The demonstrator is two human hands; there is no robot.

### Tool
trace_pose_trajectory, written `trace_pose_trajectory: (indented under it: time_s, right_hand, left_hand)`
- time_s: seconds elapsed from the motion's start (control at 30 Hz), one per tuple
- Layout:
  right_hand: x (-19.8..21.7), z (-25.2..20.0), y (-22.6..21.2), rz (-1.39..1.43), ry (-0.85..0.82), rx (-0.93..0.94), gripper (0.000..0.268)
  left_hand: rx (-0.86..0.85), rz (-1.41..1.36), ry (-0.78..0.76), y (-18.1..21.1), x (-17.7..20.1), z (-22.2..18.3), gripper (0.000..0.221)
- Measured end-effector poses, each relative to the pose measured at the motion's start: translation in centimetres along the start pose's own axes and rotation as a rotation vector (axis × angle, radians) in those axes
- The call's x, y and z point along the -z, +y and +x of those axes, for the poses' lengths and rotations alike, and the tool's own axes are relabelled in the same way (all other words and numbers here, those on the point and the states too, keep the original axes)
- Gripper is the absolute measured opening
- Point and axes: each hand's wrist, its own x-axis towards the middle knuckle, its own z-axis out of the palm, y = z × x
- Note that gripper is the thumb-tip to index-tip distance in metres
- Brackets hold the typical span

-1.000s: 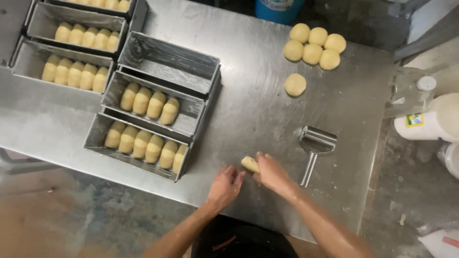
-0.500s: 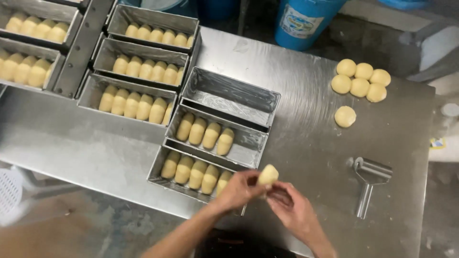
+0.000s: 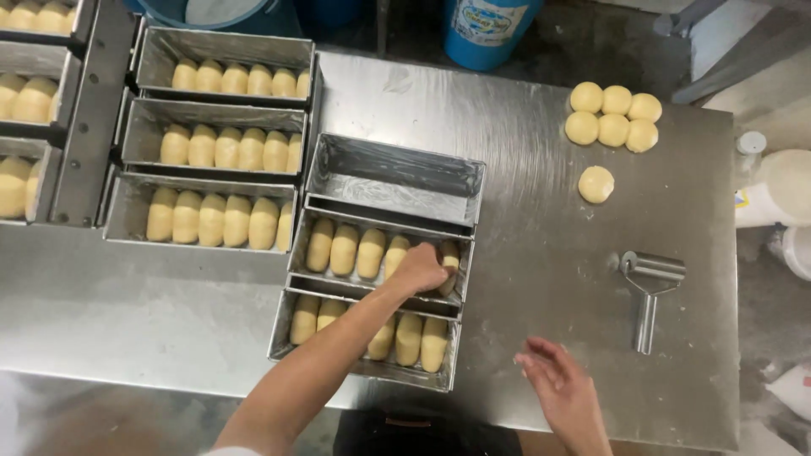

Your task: The recorder uses a rolling pin to flatten small portions of dough, rolls them up by hand into cylinders, and arranges them in metal loaf pans.

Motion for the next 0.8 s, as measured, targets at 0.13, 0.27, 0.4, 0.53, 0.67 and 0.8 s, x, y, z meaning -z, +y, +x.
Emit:
trace_pose_trajectory:
  time_s: [0.13, 0.27, 0.4, 0.53, 0.67, 0.8]
  right_hand:
    - [-0.1, -1.2, 0.4, 0.031, 0.022, -0.029, 0.042]
    - [-0.3, -1.2, 0.4, 0.003, 0.013, -0.023, 0.040]
    - [-0.7, -1.0, -0.2, -0.026, -0.003, -0.044, 0.041]
    - [-0.8, -0.7, -2.4, -0.143, -0.009, -0.089, 0.041]
    - [-0.3, -0.4, -0.9, -0.142, -0.016, -0.073, 0.042]
    - [1.0, 1.1, 1.7, -0.047, -0.036, -0.027, 0.040]
  left_hand:
    - [0.008, 0.029, -0.092, 0.5, 0.7, -0.6, 0.052]
    - [-0.027, 0.118, -0.051, 0.8, 0.1, -0.3, 0.052]
    - [-0.064, 0.128, 0.070, 1.3, 0.1, -1.3, 0.050]
    - [-0.035, 0.032, -0.007, 2.2, 2.5, -2.5, 0.047]
    - [-0.013, 0.000, -0.033, 2.2, 3.0, -3.1, 0.055]
    - [0.036, 0.041, 0.061, 0.9, 1.3, -1.3, 0.051]
